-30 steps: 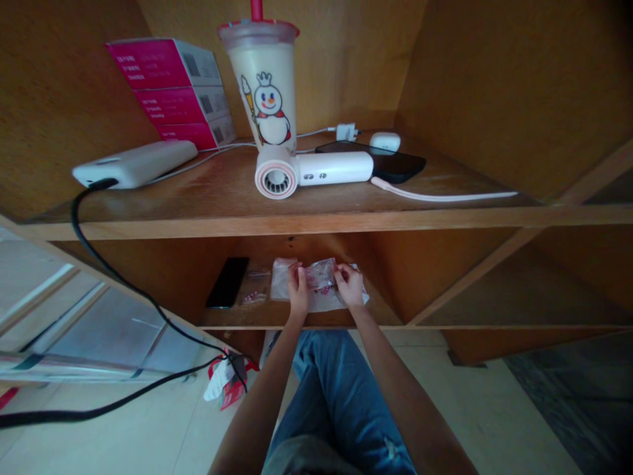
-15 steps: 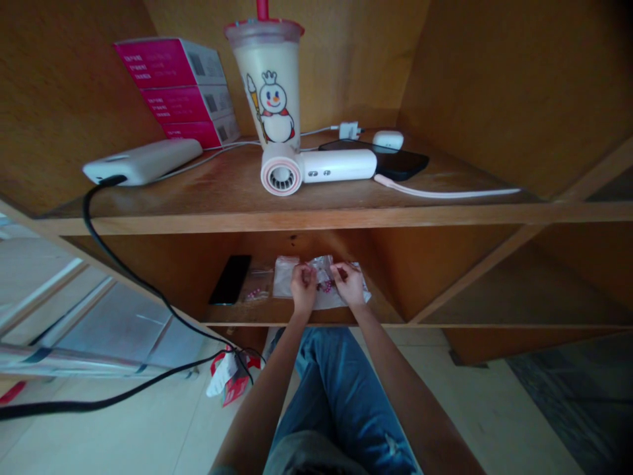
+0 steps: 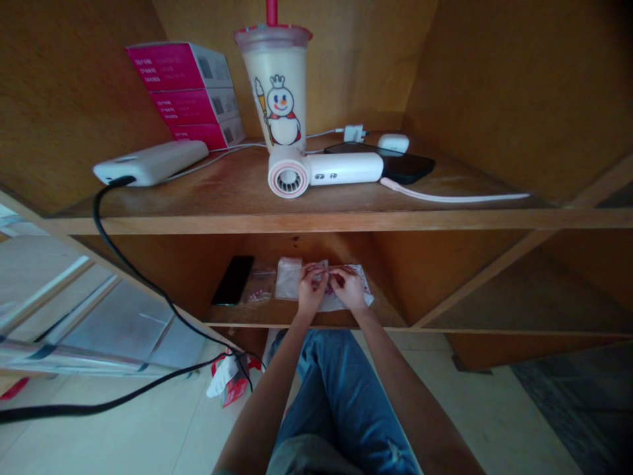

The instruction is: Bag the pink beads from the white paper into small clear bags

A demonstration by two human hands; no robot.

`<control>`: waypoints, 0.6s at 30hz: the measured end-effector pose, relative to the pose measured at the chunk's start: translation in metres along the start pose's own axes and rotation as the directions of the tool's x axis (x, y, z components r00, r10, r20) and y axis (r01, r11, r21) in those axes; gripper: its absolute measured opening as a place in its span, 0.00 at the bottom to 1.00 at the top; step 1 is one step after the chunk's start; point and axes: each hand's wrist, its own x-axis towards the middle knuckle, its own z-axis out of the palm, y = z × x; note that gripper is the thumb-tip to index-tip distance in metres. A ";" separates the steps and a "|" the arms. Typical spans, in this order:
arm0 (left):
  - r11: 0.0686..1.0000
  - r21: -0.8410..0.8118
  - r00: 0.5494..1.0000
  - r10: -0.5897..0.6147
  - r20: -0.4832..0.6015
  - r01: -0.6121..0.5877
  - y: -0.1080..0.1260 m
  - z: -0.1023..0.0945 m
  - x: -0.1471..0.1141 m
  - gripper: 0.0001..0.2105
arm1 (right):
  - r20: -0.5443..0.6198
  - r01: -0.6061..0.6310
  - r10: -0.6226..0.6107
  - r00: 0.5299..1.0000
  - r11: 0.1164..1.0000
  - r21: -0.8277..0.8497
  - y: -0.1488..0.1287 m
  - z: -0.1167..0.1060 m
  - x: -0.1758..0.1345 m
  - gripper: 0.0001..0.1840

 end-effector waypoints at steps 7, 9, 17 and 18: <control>1.000 -0.010 1.000 -0.002 0.012 0.002 0.001 0.001 0.000 0.08 | 0.042 -0.026 0.028 0.999 0.999 -0.034 0.000 0.000 0.001 0.08; 1.000 -0.002 1.000 -0.013 0.012 0.013 0.000 0.001 0.000 0.08 | 0.059 -0.031 0.032 0.998 0.999 -0.013 -0.001 -0.001 0.002 0.08; 0.997 0.076 1.000 0.005 0.008 -0.005 -0.007 0.001 0.000 0.08 | 0.095 -0.047 0.040 0.995 0.996 0.071 -0.001 0.000 0.001 0.08; 0.996 0.083 1.000 0.014 0.009 -0.015 -0.008 0.002 0.000 0.07 | 0.092 -0.049 0.041 0.995 0.996 0.079 -0.001 0.000 0.001 0.08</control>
